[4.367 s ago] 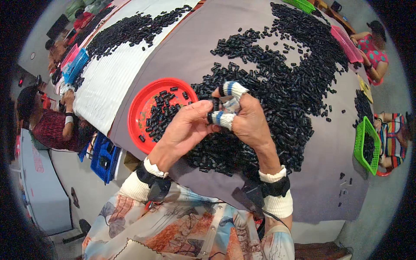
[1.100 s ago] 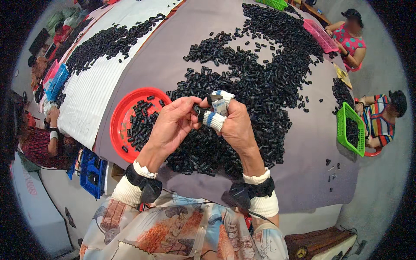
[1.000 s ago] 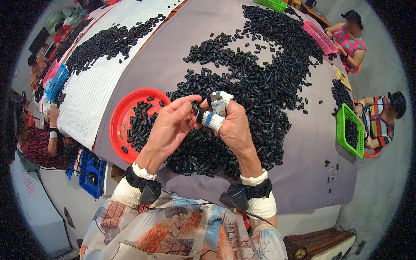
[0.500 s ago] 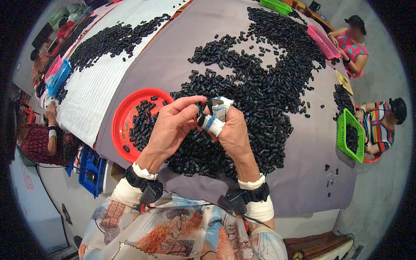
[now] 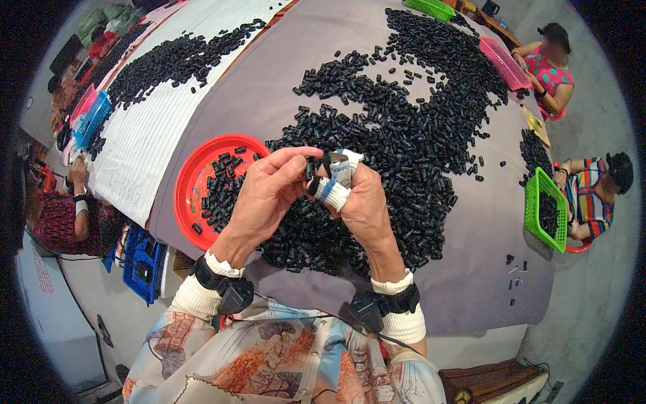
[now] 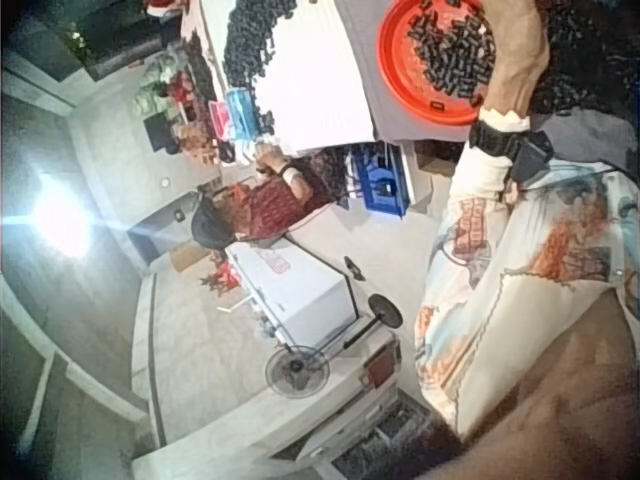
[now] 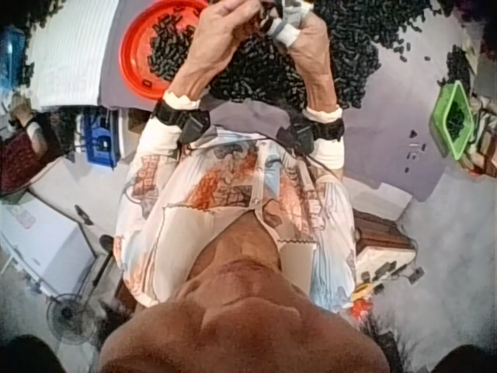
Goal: Sorting and inspecting small black shoe components at a factory production table.
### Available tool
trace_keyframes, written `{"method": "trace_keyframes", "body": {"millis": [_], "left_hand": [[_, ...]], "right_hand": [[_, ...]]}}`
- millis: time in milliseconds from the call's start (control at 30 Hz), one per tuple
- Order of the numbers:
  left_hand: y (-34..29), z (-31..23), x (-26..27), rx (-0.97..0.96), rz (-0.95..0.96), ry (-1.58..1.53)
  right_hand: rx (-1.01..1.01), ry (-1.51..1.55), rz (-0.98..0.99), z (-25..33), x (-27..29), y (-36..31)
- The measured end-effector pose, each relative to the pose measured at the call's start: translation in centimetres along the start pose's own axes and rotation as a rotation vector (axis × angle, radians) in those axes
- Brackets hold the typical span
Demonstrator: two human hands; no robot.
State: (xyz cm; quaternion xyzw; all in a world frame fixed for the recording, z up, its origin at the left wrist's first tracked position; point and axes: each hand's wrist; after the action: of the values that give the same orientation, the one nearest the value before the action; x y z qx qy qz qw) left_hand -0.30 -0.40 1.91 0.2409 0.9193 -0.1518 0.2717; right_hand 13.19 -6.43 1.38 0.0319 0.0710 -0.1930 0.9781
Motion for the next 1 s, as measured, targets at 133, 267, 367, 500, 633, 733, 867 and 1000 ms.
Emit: {"method": "trace_keyframes", "body": {"millis": [133, 267, 367, 500, 633, 733, 867, 1000], "left_hand": [[-0.5, -0.3, -0.1, -0.05, 0.04, 0.046], [-0.3, -0.1, -0.1, -0.073, 0.032, 0.043], [-0.3, 0.0, 0.0, -0.065, 0.013, 0.04], [-0.2, 0.2, 0.2, -0.065, 0.025, 0.051], [-0.2, 0.1, 0.0, -0.048, 0.009, 0.051], [-0.3, 0.2, 0.2, -0.046, 0.016, 0.054], [-0.4, 0.2, 0.2, -0.032, 0.032, 0.042], [-0.7, 0.0, 0.0, -0.096, 0.048, 0.104]], "right_hand": [[0.009, -0.065, 0.002, 0.6, 0.0, -0.1], [0.008, -0.023, 0.015, 0.2, 0.1, 0.0], [-0.005, -0.012, 0.004, 0.0, 0.1, 0.0], [-0.02, -0.033, 0.009, -0.2, 0.3, -0.1], [-0.032, -0.002, 0.003, -0.3, 0.2, -0.2], [-0.085, 0.024, -0.019, -0.1, 0.0, -0.5], [-0.098, 0.077, 0.005, -0.4, 0.2, -0.6], [-0.092, 0.105, 0.032, -0.3, 0.2, -0.6]]}}
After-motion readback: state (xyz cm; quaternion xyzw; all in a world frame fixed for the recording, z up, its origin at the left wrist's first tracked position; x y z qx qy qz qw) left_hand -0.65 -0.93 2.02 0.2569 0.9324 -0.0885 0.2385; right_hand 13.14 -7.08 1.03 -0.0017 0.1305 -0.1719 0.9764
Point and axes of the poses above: each hand's wrist, its own y-axis towards the middle knuckle, its own x-axis out of the back of the hand, z = x × y, and after that the axes turned 9 degrees about -z, right-handed
